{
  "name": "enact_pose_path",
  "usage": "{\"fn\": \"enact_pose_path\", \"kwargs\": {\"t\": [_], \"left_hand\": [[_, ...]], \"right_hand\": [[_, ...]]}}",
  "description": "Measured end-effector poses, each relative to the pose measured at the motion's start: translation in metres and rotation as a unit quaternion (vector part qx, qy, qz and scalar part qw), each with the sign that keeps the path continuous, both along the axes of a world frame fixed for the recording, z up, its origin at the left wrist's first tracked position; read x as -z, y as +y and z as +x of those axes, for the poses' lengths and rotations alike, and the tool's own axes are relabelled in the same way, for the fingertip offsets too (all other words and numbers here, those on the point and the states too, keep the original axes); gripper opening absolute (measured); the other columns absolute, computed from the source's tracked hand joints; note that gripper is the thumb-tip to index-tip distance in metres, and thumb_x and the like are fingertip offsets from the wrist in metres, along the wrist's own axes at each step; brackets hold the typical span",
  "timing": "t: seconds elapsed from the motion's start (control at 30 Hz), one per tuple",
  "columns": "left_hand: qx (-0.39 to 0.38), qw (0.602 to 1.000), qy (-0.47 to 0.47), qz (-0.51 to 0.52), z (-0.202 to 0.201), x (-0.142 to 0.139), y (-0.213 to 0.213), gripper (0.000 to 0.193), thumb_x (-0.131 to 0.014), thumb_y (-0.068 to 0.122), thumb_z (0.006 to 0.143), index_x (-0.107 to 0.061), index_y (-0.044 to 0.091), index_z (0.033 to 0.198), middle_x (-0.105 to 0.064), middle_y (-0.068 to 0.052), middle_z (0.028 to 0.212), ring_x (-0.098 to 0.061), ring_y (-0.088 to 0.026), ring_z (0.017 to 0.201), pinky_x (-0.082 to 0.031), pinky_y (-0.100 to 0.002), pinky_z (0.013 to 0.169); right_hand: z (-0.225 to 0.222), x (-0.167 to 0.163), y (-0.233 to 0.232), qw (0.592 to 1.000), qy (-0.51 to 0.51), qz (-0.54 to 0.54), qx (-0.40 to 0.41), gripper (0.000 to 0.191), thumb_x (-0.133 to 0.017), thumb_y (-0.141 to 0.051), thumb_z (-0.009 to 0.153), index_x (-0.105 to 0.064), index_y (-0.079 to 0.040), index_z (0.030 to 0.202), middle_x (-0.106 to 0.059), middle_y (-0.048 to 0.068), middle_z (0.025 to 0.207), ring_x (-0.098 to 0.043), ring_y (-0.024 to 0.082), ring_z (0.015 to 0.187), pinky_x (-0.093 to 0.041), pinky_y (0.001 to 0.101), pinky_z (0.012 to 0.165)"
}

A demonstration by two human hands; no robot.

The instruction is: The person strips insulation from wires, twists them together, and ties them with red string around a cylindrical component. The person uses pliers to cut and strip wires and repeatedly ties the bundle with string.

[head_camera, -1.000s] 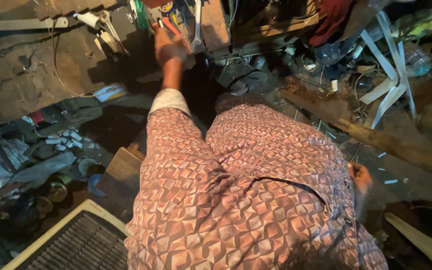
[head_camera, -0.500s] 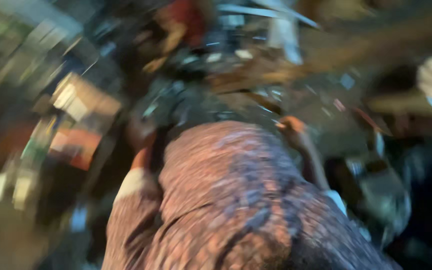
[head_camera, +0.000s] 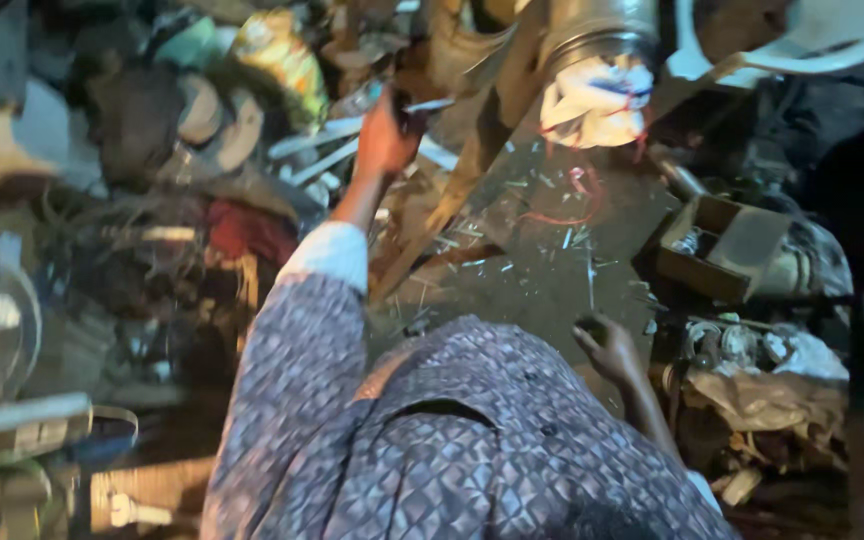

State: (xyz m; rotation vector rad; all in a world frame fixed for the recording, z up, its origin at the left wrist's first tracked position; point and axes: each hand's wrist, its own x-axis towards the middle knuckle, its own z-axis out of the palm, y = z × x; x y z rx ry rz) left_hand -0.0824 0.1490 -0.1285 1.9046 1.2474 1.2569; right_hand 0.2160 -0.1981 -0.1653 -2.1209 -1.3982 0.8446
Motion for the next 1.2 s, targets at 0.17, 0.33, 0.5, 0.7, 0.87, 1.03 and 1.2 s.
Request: {"fn": "enact_pose_path", "kwargs": {"t": [0.17,0.33,0.5,0.7,0.87,1.03,1.2], "left_hand": [[-0.032,0.997,0.042,0.059,0.072,-0.053,0.101,0.073,-0.083,0.037,0.080,-0.045,0.000,0.130,-0.067,-0.031,0.115,-0.065,-0.048,0.103,-0.053,-0.052,0.084],[0.004,0.995,0.077,-0.071,0.103,-0.073,0.137,0.058,-0.068,0.037,0.094,-0.048,0.000,0.134,-0.069,-0.028,0.114,-0.065,-0.046,0.111,-0.052,-0.053,0.093],[-0.016,0.995,0.088,-0.033,0.094,-0.079,0.139,0.034,-0.059,0.033,0.098,-0.064,0.010,0.123,-0.073,-0.022,0.115,-0.066,-0.043,0.112,-0.050,-0.055,0.095],[-0.023,0.975,0.218,-0.031,0.042,-0.107,0.137,0.030,-0.051,0.031,0.102,-0.073,0.014,0.112,-0.069,-0.022,0.117,-0.065,-0.047,0.109,-0.050,-0.059,0.087],[-0.018,0.964,0.264,-0.017,0.019,-0.124,0.109,0.037,-0.061,0.044,0.096,-0.071,0.012,0.111,-0.071,-0.023,0.109,-0.066,-0.045,0.104,-0.050,-0.057,0.087],[-0.054,0.973,0.207,-0.081,0.030,-0.148,0.110,0.043,-0.060,0.048,0.094,-0.069,0.009,0.110,-0.072,-0.022,0.105,-0.070,-0.041,0.099,-0.053,-0.053,0.085],[-0.067,0.937,0.341,-0.043,0.013,-0.134,0.108,0.032,-0.065,0.033,0.086,-0.074,0.009,0.106,-0.072,-0.023,0.108,-0.070,-0.041,0.101,-0.055,-0.052,0.082]], "right_hand": [[0.006,0.014,-0.091,0.973,-0.007,-0.063,0.224,0.037,-0.073,-0.028,0.091,-0.071,-0.001,0.115,-0.077,0.016,0.088,-0.070,0.023,0.074,-0.055,0.0391,0.066],[-0.006,0.026,-0.137,0.969,-0.095,0.019,0.228,0.039,-0.081,-0.027,0.082,-0.072,0.003,0.107,-0.077,0.016,0.092,-0.072,0.020,0.080,-0.055,0.0354,0.075],[-0.005,0.035,-0.128,0.971,-0.038,-0.019,0.234,0.035,-0.077,-0.029,0.084,-0.075,0.001,0.104,-0.080,0.015,0.090,-0.075,0.022,0.081,-0.057,0.0357,0.077],[0.023,0.035,-0.081,0.982,0.017,-0.061,0.177,0.033,-0.073,-0.030,0.090,-0.074,-0.002,0.108,-0.080,0.012,0.087,-0.073,0.020,0.077,-0.056,0.0352,0.071],[0.034,0.032,-0.035,0.983,0.119,-0.018,0.141,0.030,-0.072,-0.027,0.092,-0.072,0.000,0.105,-0.075,0.011,0.083,-0.068,0.018,0.070,-0.052,0.0337,0.061],[0.034,0.022,0.004,0.988,0.123,-0.021,0.092,0.028,-0.072,-0.026,0.094,-0.072,0.001,0.104,-0.072,0.012,0.078,-0.062,0.016,0.067,-0.049,0.0315,0.059],[0.031,0.033,0.010,0.987,0.131,-0.006,0.090,0.026,-0.072,-0.024,0.092,-0.073,-0.001,0.105,-0.074,0.008,0.080,-0.066,0.014,0.068,-0.051,0.0301,0.058]]}}
